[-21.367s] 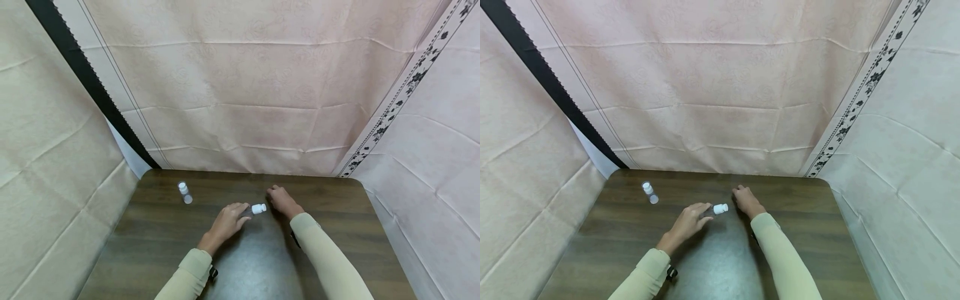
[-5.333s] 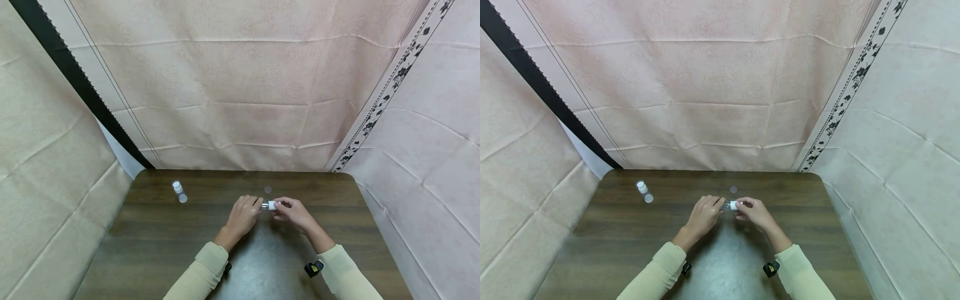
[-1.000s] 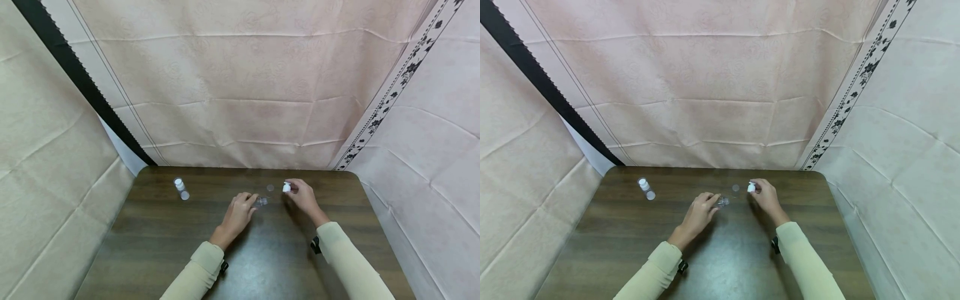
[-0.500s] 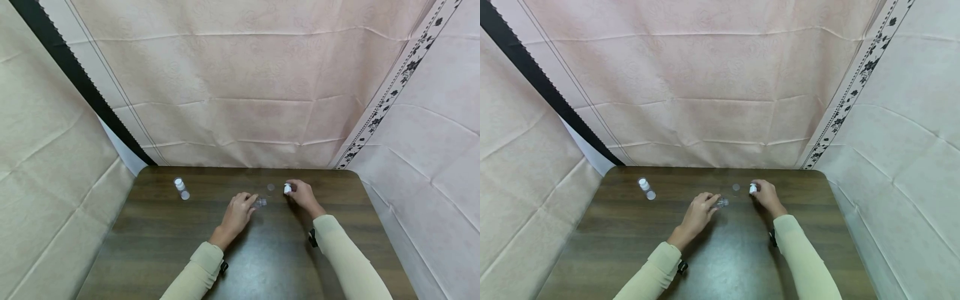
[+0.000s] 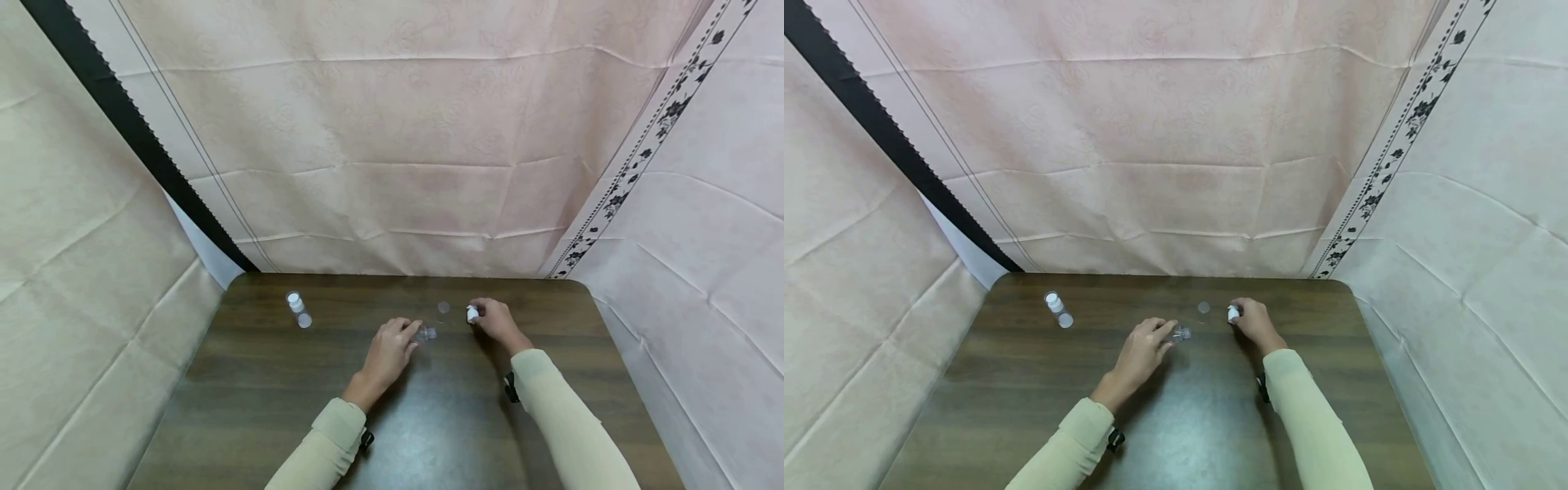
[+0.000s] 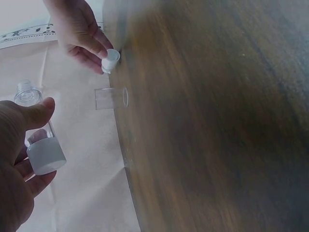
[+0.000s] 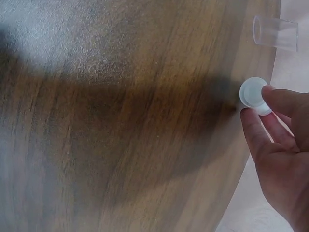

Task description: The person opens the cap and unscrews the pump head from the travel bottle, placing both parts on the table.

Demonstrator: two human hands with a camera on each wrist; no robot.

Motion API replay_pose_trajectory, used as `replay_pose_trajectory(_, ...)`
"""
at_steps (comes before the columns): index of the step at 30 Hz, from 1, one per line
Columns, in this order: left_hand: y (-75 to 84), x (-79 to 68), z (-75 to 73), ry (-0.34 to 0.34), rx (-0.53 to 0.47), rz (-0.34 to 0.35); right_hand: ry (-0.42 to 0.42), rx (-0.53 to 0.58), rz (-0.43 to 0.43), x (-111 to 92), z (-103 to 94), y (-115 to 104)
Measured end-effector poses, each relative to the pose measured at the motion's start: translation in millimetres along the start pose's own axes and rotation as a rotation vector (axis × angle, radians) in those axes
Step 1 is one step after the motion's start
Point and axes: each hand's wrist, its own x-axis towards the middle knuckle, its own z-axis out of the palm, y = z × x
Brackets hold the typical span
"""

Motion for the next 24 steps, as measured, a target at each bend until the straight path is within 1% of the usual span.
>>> replay_pose_trajectory(4,0.1,-0.2,0.2,0.006,0.006,-0.002,-0.016,0.002,0.014,0.5,0.7,0.3)
replay_pose_trajectory(13,-1.2,-0.8,2.8,0.026,0.006,-0.004,-0.042,-0.04,0.023,1.4,0.4,0.0)
replay_pose_trajectory(19,-1.5,-1.6,4.4,0.025,-0.005,-0.019,-0.06,-0.049,0.013,0.0,-1.5,0.8)
replay_pose_trajectory(24,-1.5,-2.5,3.8,0.018,-0.006,-0.028,-0.057,-0.054,0.009,-1.5,-2.2,0.3)
